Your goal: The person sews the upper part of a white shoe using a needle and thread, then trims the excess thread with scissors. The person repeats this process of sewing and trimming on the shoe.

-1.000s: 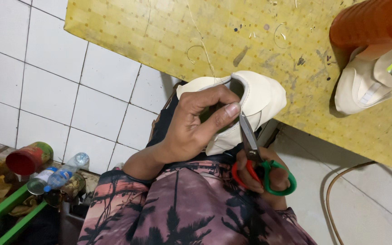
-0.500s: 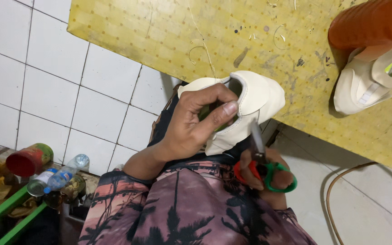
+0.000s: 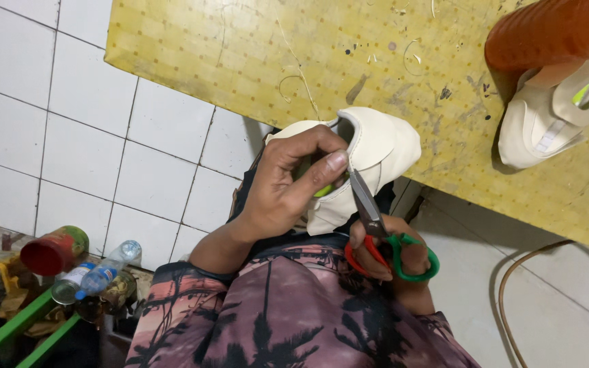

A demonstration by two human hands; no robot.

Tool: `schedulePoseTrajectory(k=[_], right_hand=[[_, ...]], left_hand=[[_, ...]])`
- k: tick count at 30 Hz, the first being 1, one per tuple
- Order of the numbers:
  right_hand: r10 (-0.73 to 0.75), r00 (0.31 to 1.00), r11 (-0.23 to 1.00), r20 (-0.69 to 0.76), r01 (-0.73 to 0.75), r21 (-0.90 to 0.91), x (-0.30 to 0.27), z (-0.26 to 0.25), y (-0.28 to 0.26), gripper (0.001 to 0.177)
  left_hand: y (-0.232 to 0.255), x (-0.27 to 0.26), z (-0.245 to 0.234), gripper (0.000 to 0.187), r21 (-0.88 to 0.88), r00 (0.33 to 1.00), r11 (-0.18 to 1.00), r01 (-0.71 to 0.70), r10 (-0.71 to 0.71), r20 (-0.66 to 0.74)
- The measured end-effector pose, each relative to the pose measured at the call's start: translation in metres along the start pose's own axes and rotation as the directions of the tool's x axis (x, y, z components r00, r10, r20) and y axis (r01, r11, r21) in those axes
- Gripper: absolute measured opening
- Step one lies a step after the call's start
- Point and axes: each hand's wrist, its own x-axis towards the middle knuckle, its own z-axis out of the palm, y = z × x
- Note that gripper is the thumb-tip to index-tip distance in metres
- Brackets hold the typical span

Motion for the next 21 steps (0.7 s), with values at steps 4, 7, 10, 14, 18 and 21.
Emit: schedulePoseTrajectory(k=[4,7,10,14,18,21], right_hand=[[-0.108,0.989,0.984,-0.105,0.121,0.132,-0.009,-0.02,0.021,0.103],[-0.132,0.986,0.991,-0.098,0.133,0.008,-0.002,-0.018,0.015,0.103],[-0.231,0.966,0.947,-0.112,0.197,-0.253,-0.013,-0.021,0.004,0.087],[-0.572,0.617,0.623,-0.54,-0.102,-0.776,0.029,0.058,-0.049,0.071],[-0.565,0.595,0.077,-0.572,-0.652,-0.754,0.053,0.077,-0.085,0.053],[-0.564,0.633,-0.169,-0.53,-0.718,-0.676,0.066,0.073,-0.095,0.047]], left_hand=[[-0.021,0.002,-0.001,0.018,-0.11,0.993,0.988,-0.104,0.097,-0.066],[-0.019,0.003,-0.003,0.018,-0.094,0.992,0.989,-0.114,0.108,-0.065],[-0.027,0.007,-0.008,0.019,-0.089,0.988,0.987,-0.133,0.126,-0.088],[-0.025,0.012,-0.01,0.019,-0.081,0.973,0.985,-0.152,0.135,-0.187],[-0.02,0.009,-0.011,0.022,0.182,0.938,0.963,-0.197,0.239,-0.252],[-0.019,0.004,-0.009,0.025,0.33,0.917,0.92,-0.211,0.303,-0.259]])
